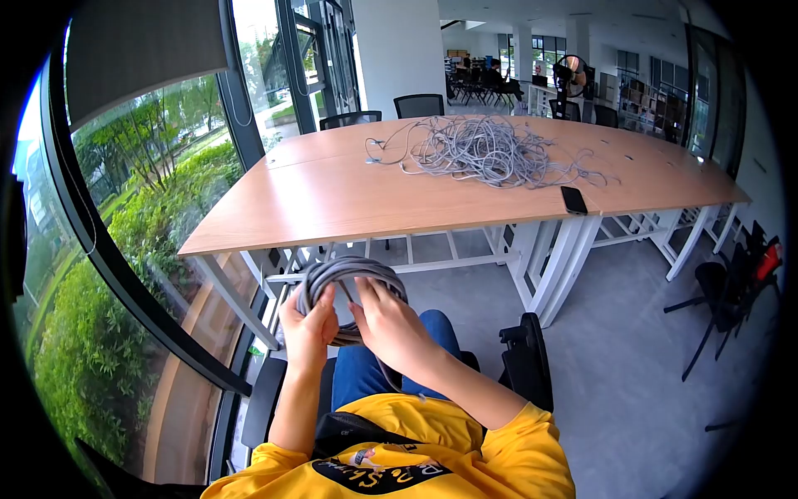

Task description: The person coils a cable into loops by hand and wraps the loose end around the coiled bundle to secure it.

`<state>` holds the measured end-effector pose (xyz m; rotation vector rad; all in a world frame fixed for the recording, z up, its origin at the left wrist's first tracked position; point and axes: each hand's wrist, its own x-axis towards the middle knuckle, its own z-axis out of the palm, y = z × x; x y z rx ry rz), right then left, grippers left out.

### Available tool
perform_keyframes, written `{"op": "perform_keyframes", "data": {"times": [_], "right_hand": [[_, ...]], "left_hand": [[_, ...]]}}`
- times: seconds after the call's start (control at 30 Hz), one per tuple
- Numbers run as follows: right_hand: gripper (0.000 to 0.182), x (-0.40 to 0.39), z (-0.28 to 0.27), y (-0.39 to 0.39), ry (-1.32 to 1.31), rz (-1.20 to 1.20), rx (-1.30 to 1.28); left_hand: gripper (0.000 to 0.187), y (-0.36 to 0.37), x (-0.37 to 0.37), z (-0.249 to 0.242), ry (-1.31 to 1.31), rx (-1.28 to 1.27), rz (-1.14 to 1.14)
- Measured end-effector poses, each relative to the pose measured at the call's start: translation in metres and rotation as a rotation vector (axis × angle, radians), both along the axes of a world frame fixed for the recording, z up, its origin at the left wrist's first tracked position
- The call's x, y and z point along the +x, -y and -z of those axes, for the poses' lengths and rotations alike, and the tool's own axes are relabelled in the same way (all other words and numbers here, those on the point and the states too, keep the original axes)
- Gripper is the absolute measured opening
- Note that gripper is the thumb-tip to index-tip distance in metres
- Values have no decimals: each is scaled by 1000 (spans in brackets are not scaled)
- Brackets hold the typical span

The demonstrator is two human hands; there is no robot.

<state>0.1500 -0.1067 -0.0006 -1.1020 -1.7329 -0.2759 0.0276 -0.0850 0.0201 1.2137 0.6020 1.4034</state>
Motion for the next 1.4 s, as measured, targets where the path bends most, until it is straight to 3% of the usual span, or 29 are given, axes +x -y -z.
{"op": "perform_keyframes", "data": {"times": [0.03,0.13,0.23,0.27,0.5,0.57,0.63,0.7,0.73,0.77,0.83,0.9,0.93,1.07,1.3,1.37,1.4], "right_hand": [[22,0,1,-2,-1,0,0],[16,0,0,-4,-163,-211,-335],[14,1,-5,0,-145,-251,-328],[12,2,-10,5,-153,-216,-444],[15,0,-6,-3,-444,-397,-251],[16,-3,-4,-4,-658,-489,-318],[16,1,-4,0,-618,-449,-321],[15,7,-5,1,-606,-483,-461],[16,7,-14,7,-813,-607,-522],[17,14,-26,11,-829,-622,-606],[17,27,-25,5,-768,-614,-741],[16,32,-25,4,-785,-626,-798],[16,33,-26,4,-765,-645,-840],[17,40,-22,5,-748,-739,-1006],[17,34,-13,9,-717,-863,-882],[18,31,-22,17,-728,-774,-922],[19,32,-23,19,-527,-593,-847]], "left_hand": [[13,-1,1,3,23,-13,41],[15,2,0,3,5,-17,73],[16,-2,-3,3,4,2,107],[16,0,-4,3,-11,15,103],[21,-2,-7,5,-58,88,66],[24,-8,-7,9,-75,117,27],[16,-13,-8,11,-143,165,-59],[20,-23,-14,20,-237,261,-130],[19,-28,-19,21,-335,330,-181],[19,-31,-23,21,-435,397,-229],[26,-31,-24,18,-503,433,-211],[39,-33,-17,20,-409,651,-239],[51,-24,-17,13,-406,539,-195],[51,-23,-16,15,-415,614,-264],[49,-31,-33,14,-434,680,-397],[50,-30,-35,13,-491,706,-400],[51,-29,-35,12,-545,733,-403]]}}
